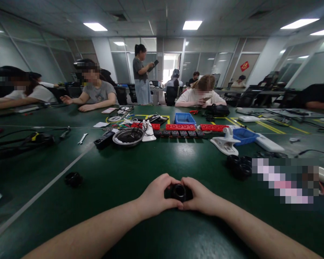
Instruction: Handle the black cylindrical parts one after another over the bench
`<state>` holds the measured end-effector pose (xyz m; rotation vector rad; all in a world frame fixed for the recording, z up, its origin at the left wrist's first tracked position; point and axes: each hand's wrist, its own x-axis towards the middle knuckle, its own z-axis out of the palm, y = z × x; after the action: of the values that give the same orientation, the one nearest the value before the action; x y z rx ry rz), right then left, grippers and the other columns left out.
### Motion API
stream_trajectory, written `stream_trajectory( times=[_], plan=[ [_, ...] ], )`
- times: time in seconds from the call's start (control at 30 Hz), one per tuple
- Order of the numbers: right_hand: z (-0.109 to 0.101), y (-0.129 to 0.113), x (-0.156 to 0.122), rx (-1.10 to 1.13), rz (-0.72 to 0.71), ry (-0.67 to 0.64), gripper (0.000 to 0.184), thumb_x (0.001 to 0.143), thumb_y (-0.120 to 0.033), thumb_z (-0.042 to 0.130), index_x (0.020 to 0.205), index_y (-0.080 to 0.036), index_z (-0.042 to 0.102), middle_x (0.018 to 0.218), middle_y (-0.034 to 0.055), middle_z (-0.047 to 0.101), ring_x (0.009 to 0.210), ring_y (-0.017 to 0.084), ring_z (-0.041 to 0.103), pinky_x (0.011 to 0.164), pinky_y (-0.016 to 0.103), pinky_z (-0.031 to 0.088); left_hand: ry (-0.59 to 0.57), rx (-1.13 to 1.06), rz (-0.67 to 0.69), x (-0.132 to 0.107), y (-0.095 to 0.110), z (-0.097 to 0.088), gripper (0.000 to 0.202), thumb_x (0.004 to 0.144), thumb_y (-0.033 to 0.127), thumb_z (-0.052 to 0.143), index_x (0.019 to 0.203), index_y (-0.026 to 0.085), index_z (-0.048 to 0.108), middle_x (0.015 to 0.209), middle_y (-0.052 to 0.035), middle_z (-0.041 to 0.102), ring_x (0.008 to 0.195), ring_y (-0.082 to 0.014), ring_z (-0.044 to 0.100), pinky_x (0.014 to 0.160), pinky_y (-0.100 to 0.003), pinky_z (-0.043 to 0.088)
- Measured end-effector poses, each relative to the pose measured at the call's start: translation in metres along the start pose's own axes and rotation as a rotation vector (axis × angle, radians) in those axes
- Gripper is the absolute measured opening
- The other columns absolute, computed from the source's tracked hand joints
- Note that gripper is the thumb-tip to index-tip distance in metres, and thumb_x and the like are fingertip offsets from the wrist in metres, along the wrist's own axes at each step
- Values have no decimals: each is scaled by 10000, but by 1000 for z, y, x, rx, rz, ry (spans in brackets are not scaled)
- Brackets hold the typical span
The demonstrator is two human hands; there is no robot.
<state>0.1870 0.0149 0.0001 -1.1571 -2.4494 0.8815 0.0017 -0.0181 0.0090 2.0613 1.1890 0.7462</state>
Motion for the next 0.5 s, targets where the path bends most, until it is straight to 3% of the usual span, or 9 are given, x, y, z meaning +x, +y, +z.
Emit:
stream_trajectory(
  times=[0.2, 0.3, 0.4, 0.5],
  plan=[
    [17, -14, 1, -262, 98, 210, 333, 578, -388, 711, 679, -175, 477, 683, 4, 527, 626, 159, 473, 549, 252, 323, 148, 0, -107, -1, 0, 8, 380, 615, 221, 757, 951, 178, 585, 859, -1, 519, 734, -178, 507, 617, -254, 407],
    [19, -16, -1, -296, 98, 244, 339, 605, -427, 694, 731, -163, 522, 720, 31, 560, 669, 186, 503, 599, 283, 360, 155, -34, -106, 1, -3, 9, 361, 631, 213, 740, 955, 186, 584, 860, 3, 512, 691, -159, 501, 573, -235, 402],
    [12, -14, -5, -172, -1, 216, 462, 604, -409, 717, 949, -148, 555, 894, 62, 599, 810, 220, 534, 704, 320, 395, 106, -53, -66, 3, -5, 7, 347, 644, 205, 728, 964, 196, 594, 839, 11, 498, 658, -138, 482, 552, -217, 389],
    [0, -6, -6, -34, -123, 60, 551, 603, -276, 743, 1100, -171, 528, 1021, 56, 595, 912, 221, 531, 791, 332, 393, 42, -91, -56, 2, -5, 4, 452, 643, 181, 724, 1064, 196, 560, 852, 6, 508, 659, -132, 470, 560, -217, 386]
  ],
)
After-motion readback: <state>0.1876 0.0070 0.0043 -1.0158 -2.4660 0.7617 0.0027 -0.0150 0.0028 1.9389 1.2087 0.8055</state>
